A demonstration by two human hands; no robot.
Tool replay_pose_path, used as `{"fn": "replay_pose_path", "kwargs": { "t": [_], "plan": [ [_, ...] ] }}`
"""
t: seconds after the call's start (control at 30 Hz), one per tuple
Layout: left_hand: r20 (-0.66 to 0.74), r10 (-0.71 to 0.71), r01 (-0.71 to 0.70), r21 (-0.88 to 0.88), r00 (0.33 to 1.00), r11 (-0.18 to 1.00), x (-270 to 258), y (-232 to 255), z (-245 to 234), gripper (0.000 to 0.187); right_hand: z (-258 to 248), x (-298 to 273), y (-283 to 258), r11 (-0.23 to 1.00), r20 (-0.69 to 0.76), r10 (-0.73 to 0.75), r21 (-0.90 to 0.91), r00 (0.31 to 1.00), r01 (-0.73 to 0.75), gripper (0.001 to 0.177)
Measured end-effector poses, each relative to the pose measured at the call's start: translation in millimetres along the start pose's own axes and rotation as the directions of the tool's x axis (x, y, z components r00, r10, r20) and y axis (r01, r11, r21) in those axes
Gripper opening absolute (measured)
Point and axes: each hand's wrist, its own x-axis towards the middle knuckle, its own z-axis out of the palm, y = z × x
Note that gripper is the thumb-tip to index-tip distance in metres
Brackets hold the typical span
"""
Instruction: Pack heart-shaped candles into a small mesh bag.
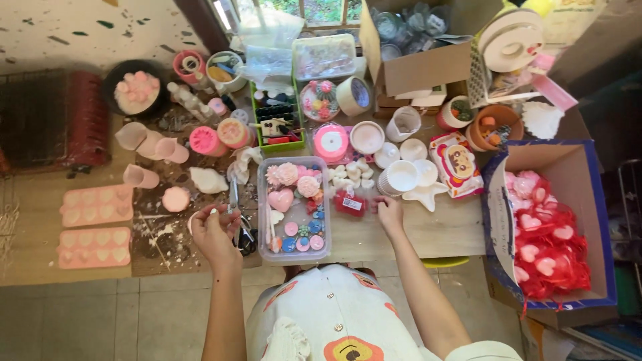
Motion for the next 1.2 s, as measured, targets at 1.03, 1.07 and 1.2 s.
{"fn": "replay_pose_path", "kwargs": {
  "t": [1.03,1.07,1.2],
  "plan": [
    [-0.060,-0.102,0.101,-0.013,0.993,0.995,11.0,-20.2,-11.1,0.011,-36.8,-74.8,-109.0,0.953,-0.683,-0.094,0.149,0.724,0.263,0.014],
    [0.032,-0.143,0.139,0.091,0.989,0.986,2.2,-20.0,2.9,0.012,-45.9,-82.0,-136.4,0.932,-0.676,-0.237,0.044,0.698,0.359,0.013],
    [0.432,-0.317,0.066,0.504,0.844,0.861,-18.2,-66.3,41.5,0.030,-60.9,-94.4,-212.1,0.810,-0.488,-0.059,0.487,0.871,0.327,0.005]
  ]
}}
